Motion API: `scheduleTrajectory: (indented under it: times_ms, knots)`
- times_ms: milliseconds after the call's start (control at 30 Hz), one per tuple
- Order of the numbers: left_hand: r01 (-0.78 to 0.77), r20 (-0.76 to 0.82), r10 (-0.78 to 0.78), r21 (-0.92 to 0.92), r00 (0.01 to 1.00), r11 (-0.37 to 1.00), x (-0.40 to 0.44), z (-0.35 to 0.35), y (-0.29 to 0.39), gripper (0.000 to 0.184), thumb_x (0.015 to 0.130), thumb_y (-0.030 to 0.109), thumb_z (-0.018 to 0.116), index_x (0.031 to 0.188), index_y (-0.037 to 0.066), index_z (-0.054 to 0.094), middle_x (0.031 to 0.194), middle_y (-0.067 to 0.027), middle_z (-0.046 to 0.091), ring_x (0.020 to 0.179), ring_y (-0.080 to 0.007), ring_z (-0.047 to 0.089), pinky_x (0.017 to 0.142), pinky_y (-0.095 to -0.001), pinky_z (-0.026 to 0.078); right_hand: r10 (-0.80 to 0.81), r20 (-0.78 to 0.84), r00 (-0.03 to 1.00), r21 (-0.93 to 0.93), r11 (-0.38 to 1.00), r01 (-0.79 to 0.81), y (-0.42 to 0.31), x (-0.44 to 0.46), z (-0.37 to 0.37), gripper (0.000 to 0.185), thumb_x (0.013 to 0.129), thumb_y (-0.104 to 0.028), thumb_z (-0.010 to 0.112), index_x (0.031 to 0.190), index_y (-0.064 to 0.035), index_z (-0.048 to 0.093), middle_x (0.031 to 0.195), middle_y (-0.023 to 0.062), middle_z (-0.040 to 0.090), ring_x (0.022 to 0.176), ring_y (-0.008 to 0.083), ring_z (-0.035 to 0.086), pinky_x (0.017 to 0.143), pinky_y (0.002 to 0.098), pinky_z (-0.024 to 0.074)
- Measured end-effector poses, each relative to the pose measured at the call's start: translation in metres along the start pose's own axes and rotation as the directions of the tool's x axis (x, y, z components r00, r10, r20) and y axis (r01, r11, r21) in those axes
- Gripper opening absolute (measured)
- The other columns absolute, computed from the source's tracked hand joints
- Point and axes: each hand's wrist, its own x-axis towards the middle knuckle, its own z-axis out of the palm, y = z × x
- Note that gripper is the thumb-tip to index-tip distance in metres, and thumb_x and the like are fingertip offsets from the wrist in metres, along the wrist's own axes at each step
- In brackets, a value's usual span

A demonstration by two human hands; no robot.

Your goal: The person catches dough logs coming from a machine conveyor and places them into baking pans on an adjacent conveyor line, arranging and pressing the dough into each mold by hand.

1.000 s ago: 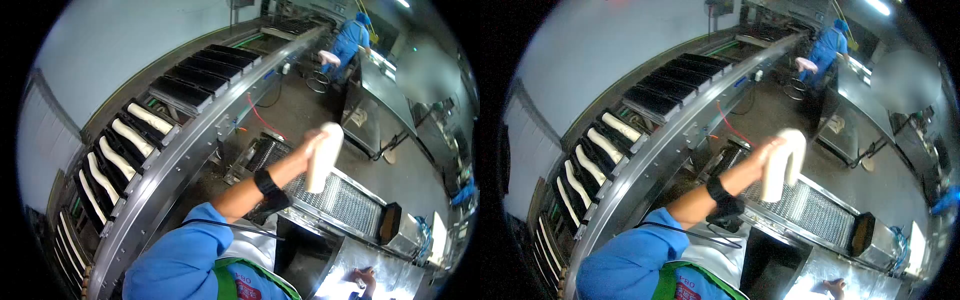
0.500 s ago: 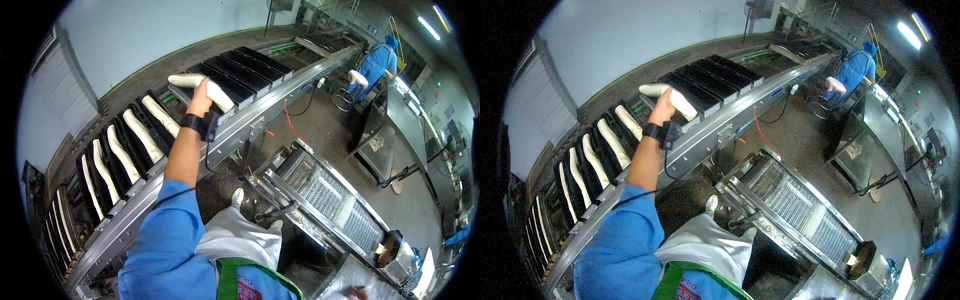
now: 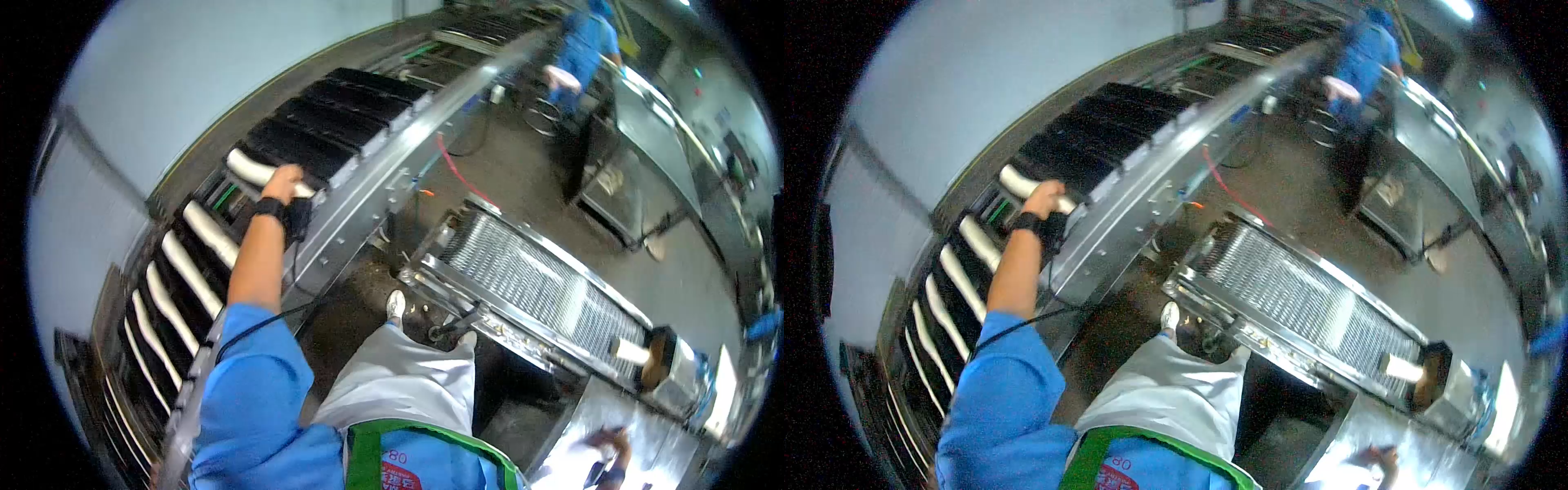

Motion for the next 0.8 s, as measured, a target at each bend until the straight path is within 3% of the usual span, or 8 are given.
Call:
scheduleTrajectory:
  times_ms: [200, 233, 267, 333, 433, 533, 733, 800]
  knots:
    - [-0.242, 0.138, 0.216, 0.221, 0.967, 0.945, 0.071, 0.040, -0.005, 0.008, 0.062, 0.003, 0.048, 0.069, 0.000, 0.050, 0.073, -0.0111, 0.051, 0.062, -0.0261, 0.052, 0.060, -0.0348, 0.045, 0.078, 0.025, 0.997, 0.012, 0.997, -0.079, 0.028, 0.009, -0.001, 0.111, 0.052, -0.051, 0.068, 0.123, 0.0056, 0.004, 0.124, 0.0299, 0.013, 0.113, 0.0404, 0.023, 0.085, 0.0422, 0.0336]
    - [0.374, 0.158, -0.340, -0.305, 0.927, 0.876, 0.092, 0.038, 0.013, 0.012, 0.063, 0.007, 0.047, 0.073, 0.000, 0.050, 0.077, -0.0133, 0.053, 0.066, -0.0286, 0.052, 0.062, -0.0361, 0.043, 0.089, 0.031, 0.996, 0.018, 0.996, -0.089, 0.033, 0.010, -0.003, 0.111, 0.052, -0.051, 0.068, 0.123, 0.0056, 0.004, 0.124, 0.0298, 0.013, 0.113, 0.0405, 0.023, 0.086, 0.0423, 0.0333]
    - [0.759, 0.458, -0.682, -0.611, 0.571, 0.225, 0.112, 0.038, 0.031, 0.017, 0.064, 0.010, 0.047, 0.077, 0.000, 0.051, 0.081, -0.0155, 0.055, 0.069, -0.0311, 0.053, 0.065, -0.0374, 0.041, 0.097, 0.038, 0.995, 0.026, 0.995, -0.098, 0.036, 0.012, -0.005, 0.111, 0.052, -0.051, 0.068, 0.123, 0.0056, 0.004, 0.124, 0.0298, 0.012, 0.114, 0.0406, 0.023, 0.086, 0.0424, 0.0331]
    - [0.705, 0.362, -0.644, -0.577, 0.674, 0.413, 0.163, 0.059, 0.068, 0.022, 0.066, 0.012, 0.047, 0.085, 0.002, 0.049, 0.088, -0.0136, 0.053, 0.077, -0.0283, 0.049, 0.070, -0.0363, 0.039, 0.114, 0.051, 0.992, 0.039, 0.992, -0.116, 0.041, 0.014, -0.006, 0.111, 0.052, -0.051, 0.068, 0.123, 0.0055, 0.004, 0.125, 0.0297, 0.011, 0.114, 0.0409, 0.022, 0.087, 0.0425, 0.0326]
    - [0.416, 0.037, -0.439, -0.401, 0.898, 0.816, 0.220, 0.109, 0.144, 0.040, 0.070, 0.017, 0.048, 0.108, 0.006, 0.045, 0.108, -0.0078, 0.046, 0.101, -0.0200, 0.040, 0.084, -0.0330, 0.033, 0.130, 0.078, 0.988, 0.076, 0.988, -0.136, 0.050, 0.017, -0.003, 0.112, 0.051, -0.052, 0.068, 0.123, 0.0055, 0.004, 0.125, 0.0295, 0.010, 0.114, 0.0413, 0.021, 0.088, 0.0428, 0.0319]
    - [0.143, 0.292, 0.096, -0.697, 0.952, 0.703, 0.190, 0.141, 0.312, 0.034, 0.071, 0.019, 0.051, 0.103, 0.006, 0.050, 0.105, -0.0094, 0.049, 0.098, -0.0186, 0.045, 0.081, -0.0304, 0.035, 0.122, 0.124, 0.985, 0.151, 0.979, -0.140, 0.058, 0.033, -0.001, 0.112, 0.051, -0.052, 0.068, 0.123, 0.0054, 0.004, 0.126, 0.0293, 0.009, 0.114, 0.0417, 0.021, 0.089, 0.0430, 0.0312]
    - [-0.458, 0.366, 0.658, -0.500, 0.658, 0.735, 0.055, 0.239, 0.548, 0.034, 0.073, 0.027, 0.054, 0.101, 0.007, 0.052, 0.104, -0.0113, 0.048, 0.100, -0.0252, 0.043, 0.084, -0.0354, 0.035, 0.195, 0.037, 0.980, 0.085, 0.977, -0.198, 0.026, 0.009, -0.014, 0.118, 0.047, -0.058, 0.066, 0.124, 0.0048, 0.002, 0.126, 0.0314, 0.005, 0.113, 0.0473, 0.015, 0.090, 0.0452, 0.0284]
    - [-0.274, 0.597, 0.542, -0.483, 0.592, 0.832, 0.024, 0.232, 0.607, 0.045, 0.070, 0.032, 0.056, 0.107, 0.008, 0.047, 0.112, -0.0125, 0.042, 0.103, -0.0265, 0.041, 0.084, -0.0373, 0.034, 0.205, 0.032, 0.978, 0.089, 0.974, -0.207, 0.033, 0.017, -0.010, 0.120, 0.046, -0.059, 0.066, 0.124, 0.0046, 0.002, 0.126, 0.0316, 0.003, 0.114, 0.0484, 0.011, 0.090, 0.0465, 0.0272]
